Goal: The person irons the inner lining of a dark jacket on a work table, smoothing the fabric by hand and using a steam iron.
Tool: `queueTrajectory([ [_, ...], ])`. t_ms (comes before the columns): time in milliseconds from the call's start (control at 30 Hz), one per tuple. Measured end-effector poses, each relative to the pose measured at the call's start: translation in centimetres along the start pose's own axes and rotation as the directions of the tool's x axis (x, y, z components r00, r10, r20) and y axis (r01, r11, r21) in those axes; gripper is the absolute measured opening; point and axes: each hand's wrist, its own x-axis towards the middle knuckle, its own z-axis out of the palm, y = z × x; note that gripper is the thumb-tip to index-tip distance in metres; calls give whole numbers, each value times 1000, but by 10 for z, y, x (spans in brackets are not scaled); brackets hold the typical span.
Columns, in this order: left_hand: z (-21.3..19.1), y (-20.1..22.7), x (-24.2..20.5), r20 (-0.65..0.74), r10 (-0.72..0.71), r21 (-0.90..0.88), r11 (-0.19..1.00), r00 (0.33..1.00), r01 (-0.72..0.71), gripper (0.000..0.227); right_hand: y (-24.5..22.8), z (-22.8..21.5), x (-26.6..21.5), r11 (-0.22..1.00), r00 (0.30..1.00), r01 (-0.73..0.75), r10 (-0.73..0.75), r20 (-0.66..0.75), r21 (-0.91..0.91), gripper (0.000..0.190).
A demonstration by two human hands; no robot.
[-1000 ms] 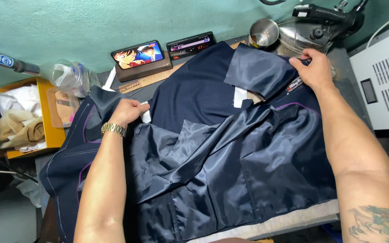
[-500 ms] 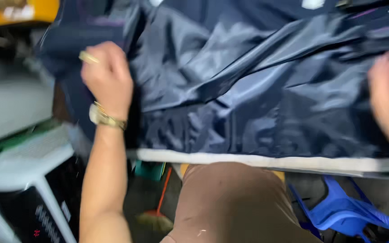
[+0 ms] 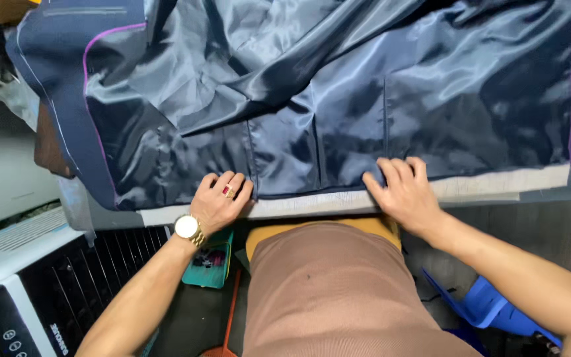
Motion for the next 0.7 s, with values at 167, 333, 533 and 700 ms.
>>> queueTrajectory([
  [167, 14, 1, -14, -111, 31, 15, 999, 993, -30, 15, 20, 6, -8, 996, 997, -13, 7, -71, -83, 16],
  [333, 10, 2, -20, -132, 62, -14, 998, 989, -65, 17, 32, 26, -47, 996, 995, 27, -35, -96, -81, 17],
  [533, 3, 7, -23, -127, 120, -34, 992, 985, -125, 22, 27, 28, -60, 994, 992, 105, -107, -68, -32, 14],
  [700, -12, 15, -6, -134, 17, -125, 992, 991, -34, 25, 3, -9, -30, 995, 994, 70, -63, -92, 68, 18],
])
